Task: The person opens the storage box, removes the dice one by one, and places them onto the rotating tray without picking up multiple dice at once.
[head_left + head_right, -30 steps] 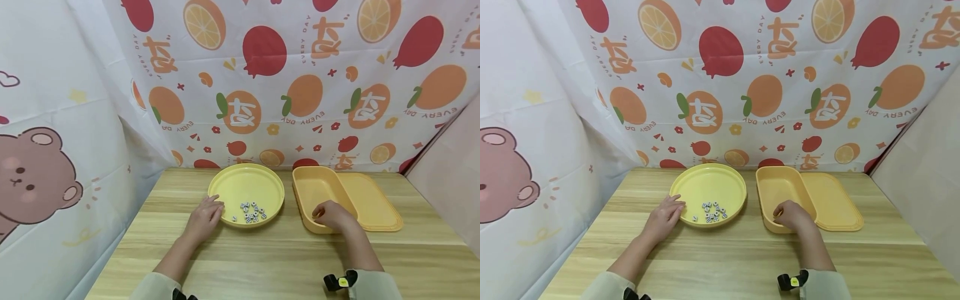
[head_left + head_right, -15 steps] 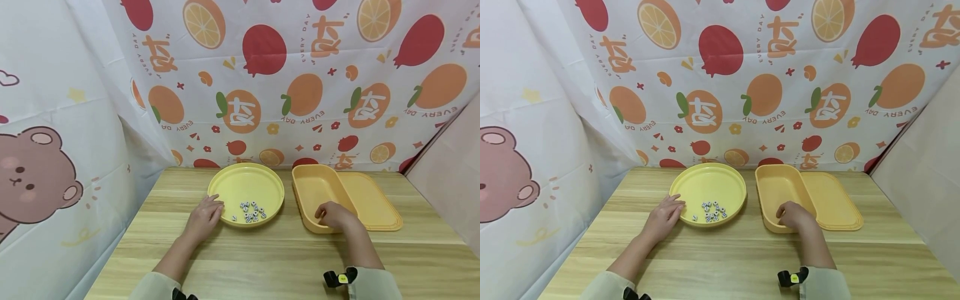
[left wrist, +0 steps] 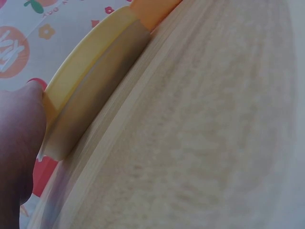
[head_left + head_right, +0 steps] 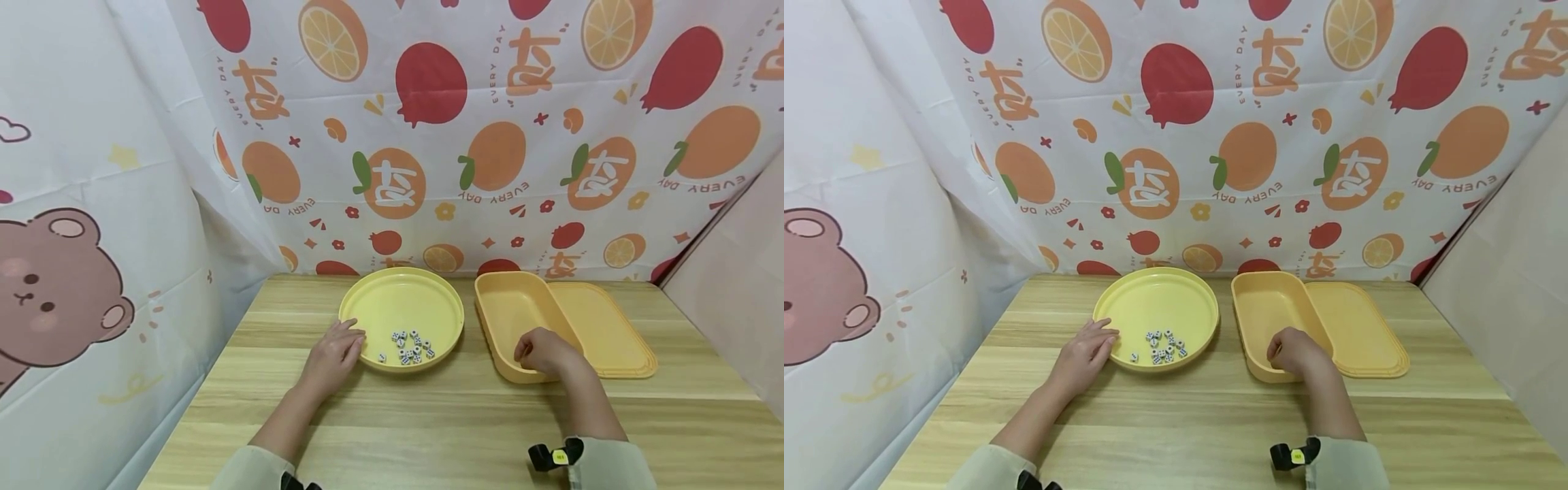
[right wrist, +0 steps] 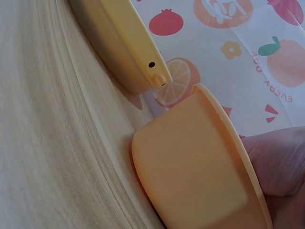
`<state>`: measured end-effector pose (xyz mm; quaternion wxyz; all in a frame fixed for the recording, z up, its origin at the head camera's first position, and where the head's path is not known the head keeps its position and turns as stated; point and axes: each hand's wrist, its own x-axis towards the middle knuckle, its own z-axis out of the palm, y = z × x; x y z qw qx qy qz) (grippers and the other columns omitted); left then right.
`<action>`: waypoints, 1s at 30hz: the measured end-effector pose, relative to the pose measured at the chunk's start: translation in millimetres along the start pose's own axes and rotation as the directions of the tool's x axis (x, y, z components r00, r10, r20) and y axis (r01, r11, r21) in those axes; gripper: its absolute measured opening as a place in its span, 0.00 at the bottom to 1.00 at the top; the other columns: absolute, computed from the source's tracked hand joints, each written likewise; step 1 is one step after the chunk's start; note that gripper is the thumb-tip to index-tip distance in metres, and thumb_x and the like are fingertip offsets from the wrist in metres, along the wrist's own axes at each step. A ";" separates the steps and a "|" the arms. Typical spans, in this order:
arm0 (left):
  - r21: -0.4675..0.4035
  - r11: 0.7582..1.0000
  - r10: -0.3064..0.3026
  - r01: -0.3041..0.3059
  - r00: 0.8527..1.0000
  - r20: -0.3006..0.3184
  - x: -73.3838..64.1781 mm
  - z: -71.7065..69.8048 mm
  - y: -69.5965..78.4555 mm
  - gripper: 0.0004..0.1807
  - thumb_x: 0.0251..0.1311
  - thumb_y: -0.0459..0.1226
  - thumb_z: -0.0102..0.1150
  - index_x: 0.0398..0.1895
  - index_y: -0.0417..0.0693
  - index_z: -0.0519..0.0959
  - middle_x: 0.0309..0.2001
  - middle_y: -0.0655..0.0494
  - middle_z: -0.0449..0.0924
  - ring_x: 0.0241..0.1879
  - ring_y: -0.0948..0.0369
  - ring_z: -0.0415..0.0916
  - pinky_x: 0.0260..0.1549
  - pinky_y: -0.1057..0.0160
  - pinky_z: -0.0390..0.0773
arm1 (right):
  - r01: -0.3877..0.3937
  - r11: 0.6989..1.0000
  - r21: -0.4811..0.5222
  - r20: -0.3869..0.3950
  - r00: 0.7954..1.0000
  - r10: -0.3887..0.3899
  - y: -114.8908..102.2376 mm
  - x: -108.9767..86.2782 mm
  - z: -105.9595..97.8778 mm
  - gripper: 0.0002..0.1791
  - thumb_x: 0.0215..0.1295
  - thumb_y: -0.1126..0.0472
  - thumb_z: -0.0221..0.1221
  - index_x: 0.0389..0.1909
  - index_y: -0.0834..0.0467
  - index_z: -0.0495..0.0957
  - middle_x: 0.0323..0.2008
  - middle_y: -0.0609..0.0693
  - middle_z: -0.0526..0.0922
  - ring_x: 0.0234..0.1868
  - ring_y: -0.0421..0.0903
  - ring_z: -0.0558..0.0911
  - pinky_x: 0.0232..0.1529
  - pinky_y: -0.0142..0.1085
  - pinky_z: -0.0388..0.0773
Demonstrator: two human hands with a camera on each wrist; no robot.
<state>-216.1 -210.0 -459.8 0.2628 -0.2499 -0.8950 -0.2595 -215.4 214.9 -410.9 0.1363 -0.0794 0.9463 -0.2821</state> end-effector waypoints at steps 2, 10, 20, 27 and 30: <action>-0.001 1.000 0.000 0.000 1.000 -0.001 -0.1 -0.2 0.2 0.09 0.66 0.34 0.58 0.38 0.42 0.87 0.45 0.51 0.87 0.61 0.51 0.76 0.67 0.44 0.69 | 0.016 1.000 -0.002 -0.011 1.000 -0.016 -0.1 -0.2 -0.6 0.05 0.52 0.69 0.62 0.28 0.57 0.83 0.25 0.47 0.79 0.27 0.44 0.73 0.27 0.34 0.71; -0.005 1.000 -0.001 0.001 1.000 -0.006 0.2 -0.4 0.9 0.09 0.65 0.34 0.58 0.38 0.41 0.87 0.45 0.51 0.87 0.61 0.51 0.77 0.67 0.43 0.69 | -0.006 0.999 0.041 -0.014 1.000 0.007 -0.6 0.0 -2.2 0.04 0.58 0.65 0.62 0.31 0.58 0.85 0.26 0.49 0.81 0.27 0.44 0.73 0.26 0.34 0.71; -0.012 1.000 0.006 -0.006 1.000 -0.012 0.6 0.0 0.8 0.09 0.65 0.34 0.58 0.38 0.41 0.87 0.44 0.51 0.87 0.60 0.51 0.77 0.66 0.42 0.70 | 0.003 0.996 0.084 -0.024 1.000 -0.001 -0.5 3.0 -0.9 0.13 0.62 0.72 0.52 0.43 0.61 0.81 0.27 0.53 0.80 0.26 0.45 0.75 0.27 0.34 0.72; -0.009 1.000 -0.004 0.004 1.000 -0.005 0.6 -0.3 0.9 0.09 0.66 0.34 0.57 0.37 0.41 0.87 0.44 0.52 0.87 0.61 0.51 0.77 0.67 0.43 0.69 | 0.027 0.998 0.061 -0.098 0.995 -0.021 0.0 5.3 -0.2 0.11 0.66 0.69 0.54 0.44 0.63 0.83 0.31 0.54 0.83 0.31 0.45 0.80 0.32 0.35 0.76; -0.009 1.000 -0.004 0.004 1.000 -0.004 0.9 -0.2 0.8 0.09 0.66 0.34 0.57 0.37 0.41 0.87 0.44 0.52 0.87 0.61 0.51 0.77 0.67 0.43 0.69 | 0.021 0.999 0.026 -0.131 0.991 -0.018 0.3 7.0 0.0 0.10 0.63 0.67 0.57 0.41 0.61 0.85 0.37 0.53 0.85 0.37 0.46 0.80 0.37 0.37 0.78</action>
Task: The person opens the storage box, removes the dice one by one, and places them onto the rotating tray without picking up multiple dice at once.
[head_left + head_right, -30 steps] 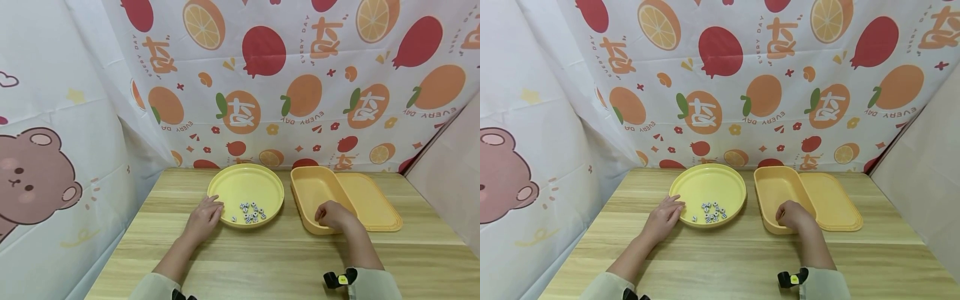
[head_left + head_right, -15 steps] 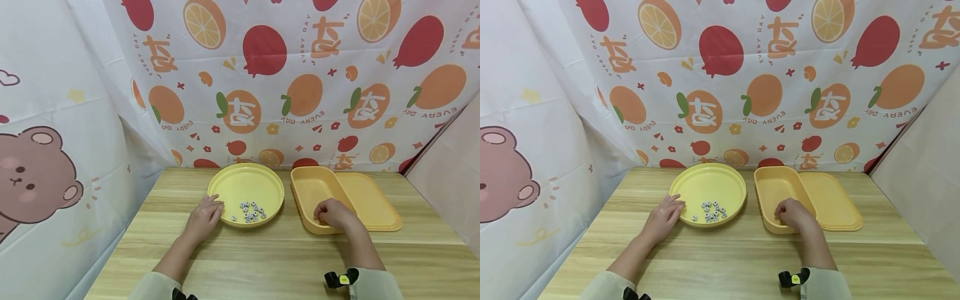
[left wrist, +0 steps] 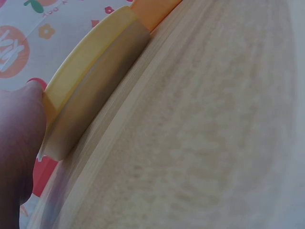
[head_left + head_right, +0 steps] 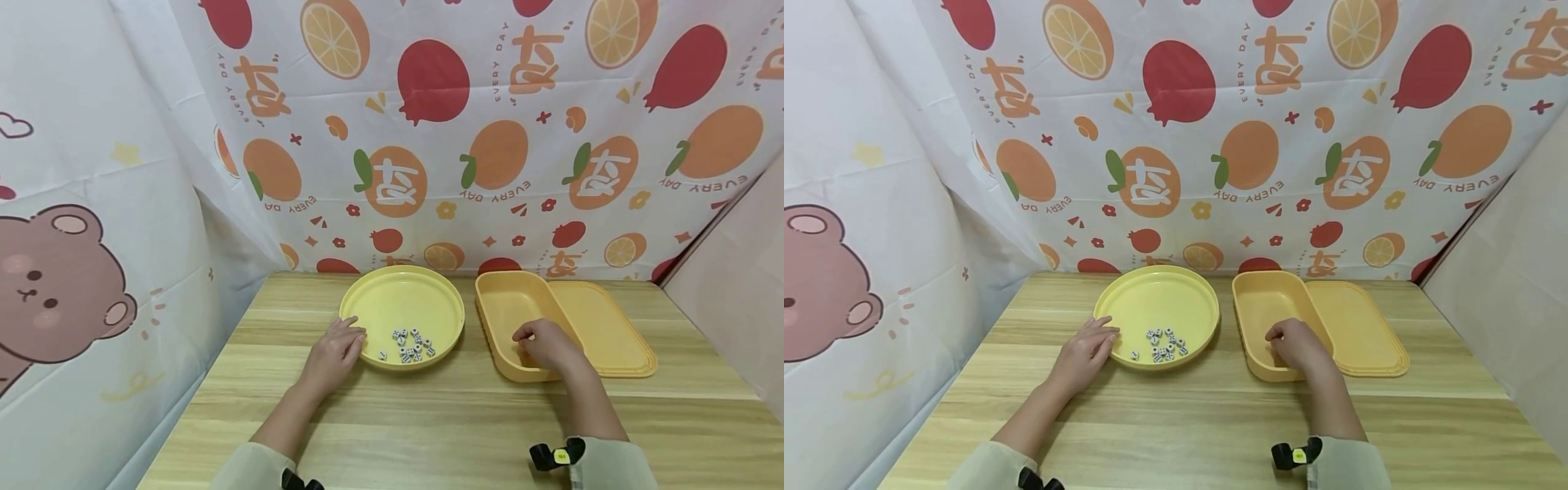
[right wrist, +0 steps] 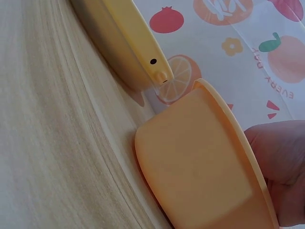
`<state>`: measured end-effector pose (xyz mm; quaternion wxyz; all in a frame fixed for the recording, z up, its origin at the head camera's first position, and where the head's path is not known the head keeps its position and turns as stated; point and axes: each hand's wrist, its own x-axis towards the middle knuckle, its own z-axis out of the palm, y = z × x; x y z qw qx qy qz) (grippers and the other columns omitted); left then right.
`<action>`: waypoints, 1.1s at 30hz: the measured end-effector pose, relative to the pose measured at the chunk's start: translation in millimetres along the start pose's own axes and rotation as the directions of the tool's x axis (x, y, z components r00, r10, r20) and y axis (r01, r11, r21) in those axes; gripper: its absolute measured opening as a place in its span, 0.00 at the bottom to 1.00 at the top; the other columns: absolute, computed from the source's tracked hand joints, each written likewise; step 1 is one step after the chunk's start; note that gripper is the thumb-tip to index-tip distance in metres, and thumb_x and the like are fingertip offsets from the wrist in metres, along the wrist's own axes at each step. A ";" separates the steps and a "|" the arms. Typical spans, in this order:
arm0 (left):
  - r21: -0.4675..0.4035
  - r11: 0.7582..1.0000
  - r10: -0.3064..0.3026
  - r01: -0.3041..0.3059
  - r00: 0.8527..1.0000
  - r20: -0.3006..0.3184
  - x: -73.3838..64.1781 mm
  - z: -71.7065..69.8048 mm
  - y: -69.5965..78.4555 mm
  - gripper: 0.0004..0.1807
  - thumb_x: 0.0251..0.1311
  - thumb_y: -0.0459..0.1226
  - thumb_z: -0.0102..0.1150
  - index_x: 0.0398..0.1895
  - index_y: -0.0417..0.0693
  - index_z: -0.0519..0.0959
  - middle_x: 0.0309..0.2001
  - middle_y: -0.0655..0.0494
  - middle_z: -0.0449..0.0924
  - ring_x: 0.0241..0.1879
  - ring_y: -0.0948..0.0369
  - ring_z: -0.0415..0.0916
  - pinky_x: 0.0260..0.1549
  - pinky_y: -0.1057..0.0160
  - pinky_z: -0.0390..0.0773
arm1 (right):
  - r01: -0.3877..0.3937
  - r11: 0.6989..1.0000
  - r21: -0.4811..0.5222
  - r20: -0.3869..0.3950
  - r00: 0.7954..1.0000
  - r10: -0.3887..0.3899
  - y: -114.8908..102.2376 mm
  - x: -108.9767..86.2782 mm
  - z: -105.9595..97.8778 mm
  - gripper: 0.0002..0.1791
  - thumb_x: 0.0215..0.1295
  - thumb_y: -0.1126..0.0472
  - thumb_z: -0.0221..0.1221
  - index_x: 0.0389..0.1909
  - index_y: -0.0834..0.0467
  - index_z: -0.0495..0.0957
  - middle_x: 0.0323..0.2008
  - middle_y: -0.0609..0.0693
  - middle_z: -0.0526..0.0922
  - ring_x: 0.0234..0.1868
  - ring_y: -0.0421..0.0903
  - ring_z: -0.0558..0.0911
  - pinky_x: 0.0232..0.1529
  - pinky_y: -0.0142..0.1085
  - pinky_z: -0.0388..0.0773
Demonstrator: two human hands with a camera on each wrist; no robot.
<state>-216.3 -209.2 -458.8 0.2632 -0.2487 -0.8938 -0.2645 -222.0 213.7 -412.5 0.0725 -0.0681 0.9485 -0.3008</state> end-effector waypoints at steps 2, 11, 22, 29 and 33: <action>0.001 1.000 0.000 0.000 1.000 0.001 0.3 -0.1 0.0 0.09 0.66 0.34 0.57 0.38 0.41 0.87 0.44 0.52 0.87 0.61 0.52 0.77 0.67 0.43 0.69 | 0.005 1.000 -0.023 -0.017 1.000 -0.005 0.1 1.2 0.2 0.11 0.59 0.66 0.60 0.41 0.59 0.86 0.40 0.53 0.85 0.40 0.46 0.80 0.40 0.38 0.79; 0.010 1.000 0.000 0.000 1.000 0.009 0.5 -1.5 -0.4 0.09 0.66 0.34 0.57 0.38 0.42 0.87 0.44 0.52 0.87 0.61 0.52 0.76 0.67 0.44 0.69 | 0.063 0.997 -0.048 -0.117 0.991 -0.069 -2.8 5.8 2.5 0.13 0.57 0.66 0.63 0.44 0.60 0.85 0.40 0.54 0.86 0.41 0.49 0.82 0.42 0.43 0.81; 0.010 1.000 0.018 -0.018 1.000 -0.017 -0.2 -2.3 -0.9 0.09 0.65 0.34 0.58 0.37 0.41 0.87 0.44 0.51 0.88 0.60 0.51 0.77 0.66 0.43 0.70 | 0.183 0.983 0.008 -0.441 0.883 -0.160 -23.4 4.4 5.4 0.14 0.63 0.59 0.65 0.46 0.61 0.85 0.37 0.54 0.89 0.39 0.51 0.87 0.39 0.46 0.86; 0.008 1.000 0.025 -0.025 0.999 -0.028 -2.6 1.0 -0.7 0.09 0.64 0.34 0.59 0.36 0.41 0.87 0.43 0.51 0.88 0.59 0.50 0.78 0.65 0.42 0.71 | 0.312 0.947 -0.075 -0.576 0.762 -0.296 -43.2 3.8 19.1 0.10 0.59 0.56 0.69 0.38 0.58 0.87 0.30 0.49 0.89 0.30 0.43 0.87 0.32 0.40 0.87; 0.004 1.000 0.021 -0.021 0.999 -0.029 -2.2 0.3 0.5 0.08 0.64 0.34 0.59 0.36 0.41 0.87 0.43 0.51 0.88 0.59 0.50 0.78 0.65 0.42 0.71 | 0.364 0.931 -0.030 -0.588 0.747 -0.311 -61.4 9.7 29.8 0.11 0.58 0.58 0.70 0.39 0.60 0.87 0.30 0.49 0.89 0.31 0.44 0.87 0.33 0.39 0.87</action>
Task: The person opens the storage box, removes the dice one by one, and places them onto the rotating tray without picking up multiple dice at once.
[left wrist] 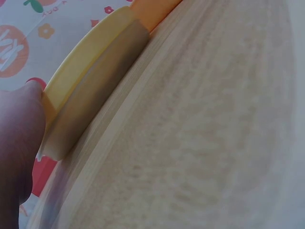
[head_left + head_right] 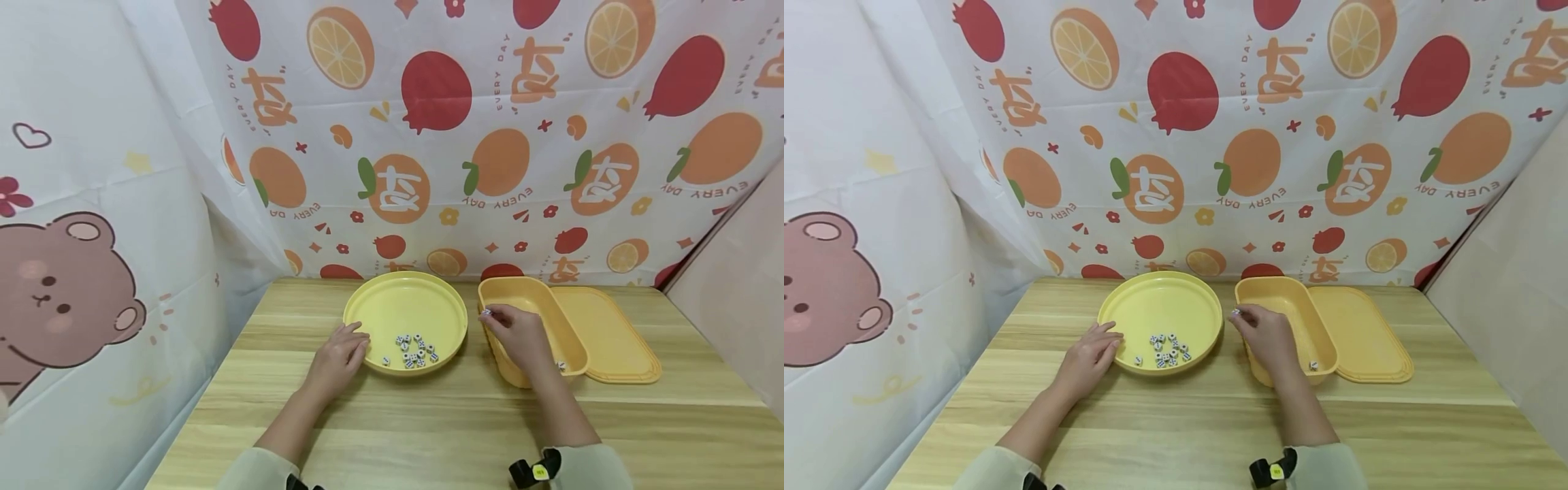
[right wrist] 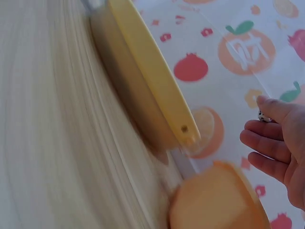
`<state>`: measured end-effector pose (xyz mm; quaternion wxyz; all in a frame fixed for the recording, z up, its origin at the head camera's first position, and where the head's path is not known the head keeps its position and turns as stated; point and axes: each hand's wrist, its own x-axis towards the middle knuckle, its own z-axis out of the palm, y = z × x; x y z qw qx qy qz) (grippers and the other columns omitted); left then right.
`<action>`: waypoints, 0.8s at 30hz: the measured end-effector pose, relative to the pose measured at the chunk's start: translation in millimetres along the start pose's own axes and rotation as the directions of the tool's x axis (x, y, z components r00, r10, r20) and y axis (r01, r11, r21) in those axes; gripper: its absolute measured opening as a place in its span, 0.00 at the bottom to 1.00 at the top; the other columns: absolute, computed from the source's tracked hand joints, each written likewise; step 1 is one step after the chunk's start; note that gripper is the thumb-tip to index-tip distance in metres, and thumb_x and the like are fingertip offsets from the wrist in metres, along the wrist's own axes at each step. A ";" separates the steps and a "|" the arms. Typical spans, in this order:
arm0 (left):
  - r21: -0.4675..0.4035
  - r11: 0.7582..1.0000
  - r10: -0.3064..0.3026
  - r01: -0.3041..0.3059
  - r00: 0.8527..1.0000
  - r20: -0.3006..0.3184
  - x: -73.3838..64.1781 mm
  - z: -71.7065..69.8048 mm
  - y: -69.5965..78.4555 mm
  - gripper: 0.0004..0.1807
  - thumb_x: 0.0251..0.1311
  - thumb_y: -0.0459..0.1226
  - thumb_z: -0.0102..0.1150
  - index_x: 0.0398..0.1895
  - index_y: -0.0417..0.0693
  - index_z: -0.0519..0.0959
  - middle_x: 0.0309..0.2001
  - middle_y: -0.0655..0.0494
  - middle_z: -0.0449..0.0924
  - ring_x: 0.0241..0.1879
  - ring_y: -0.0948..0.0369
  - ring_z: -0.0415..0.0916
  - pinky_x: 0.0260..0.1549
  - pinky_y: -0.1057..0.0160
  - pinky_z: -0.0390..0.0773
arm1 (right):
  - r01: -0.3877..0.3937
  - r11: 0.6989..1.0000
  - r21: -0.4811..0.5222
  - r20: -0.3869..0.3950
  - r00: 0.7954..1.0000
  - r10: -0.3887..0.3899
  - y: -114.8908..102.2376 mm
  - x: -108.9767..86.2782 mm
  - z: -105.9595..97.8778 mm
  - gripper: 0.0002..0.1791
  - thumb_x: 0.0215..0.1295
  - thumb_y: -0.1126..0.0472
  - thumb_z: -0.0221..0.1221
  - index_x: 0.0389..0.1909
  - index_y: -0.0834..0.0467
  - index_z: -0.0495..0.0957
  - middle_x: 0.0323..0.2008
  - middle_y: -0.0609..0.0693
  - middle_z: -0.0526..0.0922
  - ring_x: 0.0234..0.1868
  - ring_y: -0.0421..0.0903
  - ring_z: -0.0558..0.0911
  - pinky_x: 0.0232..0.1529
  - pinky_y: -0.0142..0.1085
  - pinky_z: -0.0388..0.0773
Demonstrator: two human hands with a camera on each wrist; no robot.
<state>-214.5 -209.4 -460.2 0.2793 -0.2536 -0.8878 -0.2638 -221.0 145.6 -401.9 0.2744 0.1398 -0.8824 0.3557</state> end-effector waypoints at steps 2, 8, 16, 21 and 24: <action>0.000 1.000 -0.002 0.002 1.000 0.000 -0.3 -0.1 0.2 0.08 0.64 0.34 0.59 0.36 0.41 0.87 0.43 0.51 0.88 0.59 0.50 0.78 0.65 0.42 0.71 | -0.011 0.998 0.055 0.024 1.000 0.010 -8.3 2.7 9.6 0.11 0.57 0.59 0.70 0.39 0.60 0.87 0.31 0.50 0.89 0.32 0.45 0.87 0.34 0.38 0.87; 0.007 1.000 -0.005 0.005 1.000 0.004 -1.2 -0.3 0.5 0.08 0.64 0.34 0.59 0.36 0.41 0.87 0.43 0.51 0.88 0.59 0.50 0.78 0.65 0.42 0.71 | -0.093 0.982 0.165 0.117 0.990 0.075 -31.1 9.4 39.7 0.15 0.57 0.60 0.70 0.44 0.61 0.86 0.34 0.51 0.89 0.36 0.46 0.88 0.38 0.38 0.88; 0.007 1.000 0.004 -0.004 1.000 -0.004 -2.1 1.3 2.2 0.08 0.64 0.34 0.60 0.35 0.42 0.88 0.43 0.52 0.88 0.58 0.50 0.79 0.65 0.43 0.71 | -0.076 0.985 0.156 0.207 0.977 0.042 -51.4 3.4 71.1 0.13 0.58 0.62 0.69 0.44 0.60 0.86 0.35 0.48 0.89 0.38 0.44 0.87 0.41 0.40 0.87; 0.011 1.000 0.012 -0.012 1.000 -0.019 -1.2 1.6 2.2 0.07 0.63 0.33 0.60 0.35 0.43 0.88 0.43 0.52 0.88 0.58 0.51 0.79 0.64 0.42 0.72 | -0.061 0.992 0.112 0.260 0.965 0.031 -53.1 -0.4 81.8 0.14 0.58 0.60 0.69 0.45 0.59 0.86 0.36 0.47 0.89 0.39 0.42 0.87 0.42 0.40 0.87; 0.016 1.000 0.010 -0.010 1.000 -0.015 -0.4 0.6 1.8 0.07 0.63 0.34 0.60 0.35 0.43 0.88 0.43 0.52 0.88 0.58 0.51 0.79 0.65 0.43 0.71 | -0.056 0.994 0.099 0.274 0.961 0.027 -51.5 -1.6 87.1 0.13 0.58 0.61 0.69 0.45 0.58 0.86 0.36 0.46 0.89 0.39 0.41 0.87 0.43 0.40 0.86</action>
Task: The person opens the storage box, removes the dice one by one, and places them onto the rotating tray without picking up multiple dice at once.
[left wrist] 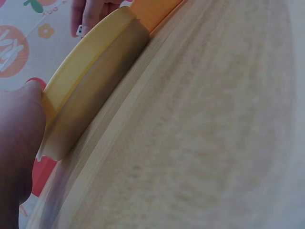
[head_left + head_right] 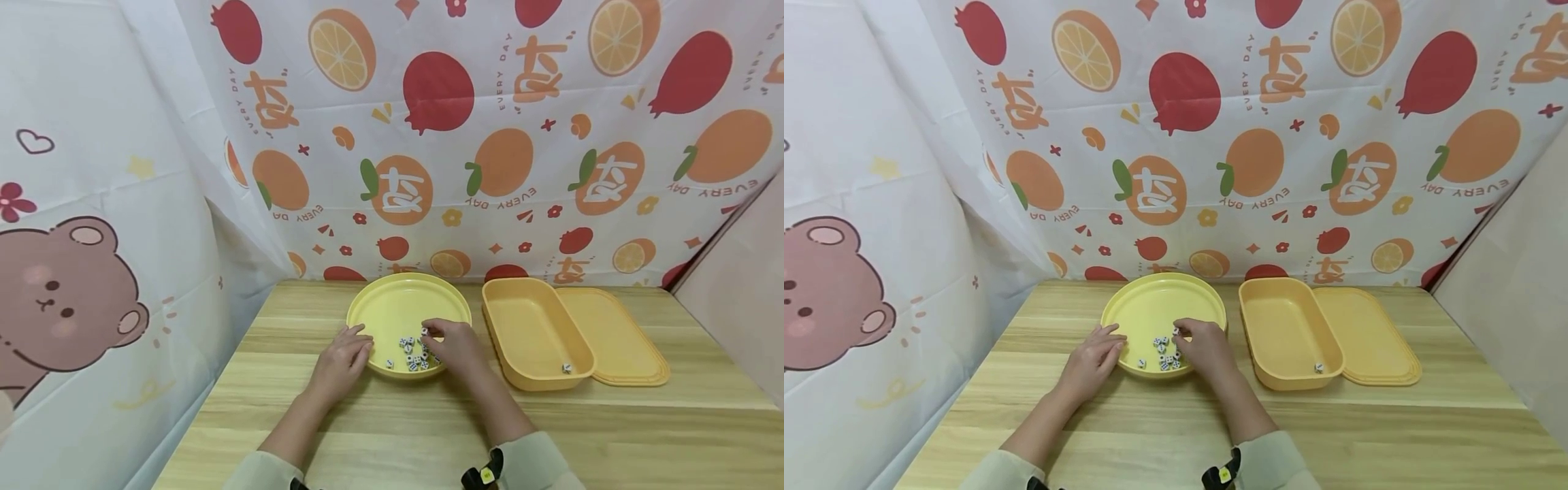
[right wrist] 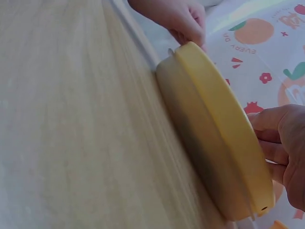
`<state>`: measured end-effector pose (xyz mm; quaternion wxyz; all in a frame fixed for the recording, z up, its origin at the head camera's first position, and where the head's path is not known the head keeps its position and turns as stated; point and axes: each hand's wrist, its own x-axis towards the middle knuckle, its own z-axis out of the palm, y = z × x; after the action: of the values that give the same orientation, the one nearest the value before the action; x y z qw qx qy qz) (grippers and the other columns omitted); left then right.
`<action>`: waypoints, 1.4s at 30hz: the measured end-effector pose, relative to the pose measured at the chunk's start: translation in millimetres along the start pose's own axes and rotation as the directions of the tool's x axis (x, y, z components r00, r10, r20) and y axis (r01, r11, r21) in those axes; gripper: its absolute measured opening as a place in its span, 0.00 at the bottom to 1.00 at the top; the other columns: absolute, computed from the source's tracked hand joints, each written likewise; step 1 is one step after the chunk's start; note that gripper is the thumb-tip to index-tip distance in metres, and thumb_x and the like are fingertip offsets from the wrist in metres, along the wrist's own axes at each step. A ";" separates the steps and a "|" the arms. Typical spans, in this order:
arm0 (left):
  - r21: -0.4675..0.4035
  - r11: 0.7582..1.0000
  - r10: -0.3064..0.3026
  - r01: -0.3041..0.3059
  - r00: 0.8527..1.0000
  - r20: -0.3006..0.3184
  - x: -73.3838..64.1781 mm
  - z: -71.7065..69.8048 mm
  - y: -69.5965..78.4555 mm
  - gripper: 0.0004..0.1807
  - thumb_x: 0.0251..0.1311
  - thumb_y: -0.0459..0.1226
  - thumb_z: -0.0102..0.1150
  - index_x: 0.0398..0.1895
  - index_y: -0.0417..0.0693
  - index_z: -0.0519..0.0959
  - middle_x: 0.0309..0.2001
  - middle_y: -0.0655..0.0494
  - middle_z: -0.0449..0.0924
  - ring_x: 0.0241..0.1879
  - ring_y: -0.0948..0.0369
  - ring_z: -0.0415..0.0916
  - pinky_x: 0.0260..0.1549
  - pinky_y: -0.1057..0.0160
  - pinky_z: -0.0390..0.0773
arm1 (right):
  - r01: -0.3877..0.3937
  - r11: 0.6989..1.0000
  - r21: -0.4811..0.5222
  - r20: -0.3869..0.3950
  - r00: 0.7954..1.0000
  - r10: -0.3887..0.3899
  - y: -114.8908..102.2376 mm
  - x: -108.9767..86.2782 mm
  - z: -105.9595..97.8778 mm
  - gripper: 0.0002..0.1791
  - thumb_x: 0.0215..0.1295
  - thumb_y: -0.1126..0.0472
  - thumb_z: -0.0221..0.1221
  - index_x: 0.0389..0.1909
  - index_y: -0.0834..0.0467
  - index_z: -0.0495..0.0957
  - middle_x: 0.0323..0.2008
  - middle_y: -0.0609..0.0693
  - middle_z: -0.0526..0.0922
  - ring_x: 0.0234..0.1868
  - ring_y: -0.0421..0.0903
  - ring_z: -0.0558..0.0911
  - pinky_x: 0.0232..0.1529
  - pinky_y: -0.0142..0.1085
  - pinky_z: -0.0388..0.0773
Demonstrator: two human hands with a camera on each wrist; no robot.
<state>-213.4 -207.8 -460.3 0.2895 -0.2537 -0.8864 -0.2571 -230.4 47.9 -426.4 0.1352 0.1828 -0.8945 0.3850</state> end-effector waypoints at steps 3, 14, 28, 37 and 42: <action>-0.001 1.000 -0.003 0.003 1.000 0.008 0.1 -1.0 0.5 0.08 0.64 0.34 0.59 0.36 0.43 0.87 0.43 0.52 0.88 0.59 0.51 0.78 0.65 0.43 0.71 | 0.006 1.000 -0.007 0.017 1.000 -0.006 1.9 -0.7 3.6 0.13 0.59 0.61 0.68 0.45 0.58 0.86 0.36 0.46 0.89 0.40 0.41 0.87 0.44 0.39 0.86; -0.002 1.000 -0.009 0.009 1.000 0.015 0.8 -2.1 0.7 0.08 0.65 0.34 0.59 0.36 0.43 0.88 0.43 0.52 0.88 0.59 0.51 0.79 0.65 0.44 0.71 | 0.050 0.999 -0.015 0.039 0.998 -0.049 6.3 -2.0 10.9 0.12 0.58 0.63 0.68 0.44 0.59 0.86 0.37 0.49 0.89 0.39 0.42 0.88 0.42 0.39 0.87; 0.004 1.000 -0.029 0.028 0.999 0.033 1.0 -1.4 1.2 0.08 0.65 0.35 0.59 0.36 0.43 0.88 0.44 0.53 0.88 0.60 0.52 0.78 0.67 0.45 0.70 | 0.012 1.000 0.005 0.036 0.999 -0.012 6.2 -2.3 6.1 0.12 0.58 0.63 0.68 0.44 0.59 0.86 0.38 0.50 0.89 0.40 0.44 0.88 0.46 0.43 0.86; -0.003 1.000 -0.018 0.018 0.999 0.030 0.2 -1.5 2.3 0.09 0.65 0.34 0.59 0.36 0.41 0.87 0.43 0.51 0.88 0.59 0.51 0.78 0.66 0.44 0.70 | -0.088 0.996 0.009 -0.025 0.996 0.088 8.7 2.4 -45.5 0.14 0.60 0.59 0.67 0.47 0.58 0.85 0.41 0.50 0.88 0.43 0.49 0.86 0.48 0.47 0.84; -0.009 1.000 -0.023 0.023 0.999 0.034 1.3 -1.9 2.0 0.09 0.65 0.34 0.58 0.37 0.41 0.87 0.44 0.50 0.87 0.60 0.50 0.77 0.67 0.44 0.69 | -0.181 0.983 -0.027 -0.061 0.982 0.179 24.4 1.0 -90.3 0.17 0.61 0.56 0.67 0.50 0.58 0.84 0.42 0.54 0.87 0.44 0.51 0.84 0.46 0.48 0.84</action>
<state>-212.4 -207.1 -457.5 0.2702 -0.2493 -0.8929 -0.2599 -232.7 129.8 -381.4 0.1287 0.0877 -0.9092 0.3861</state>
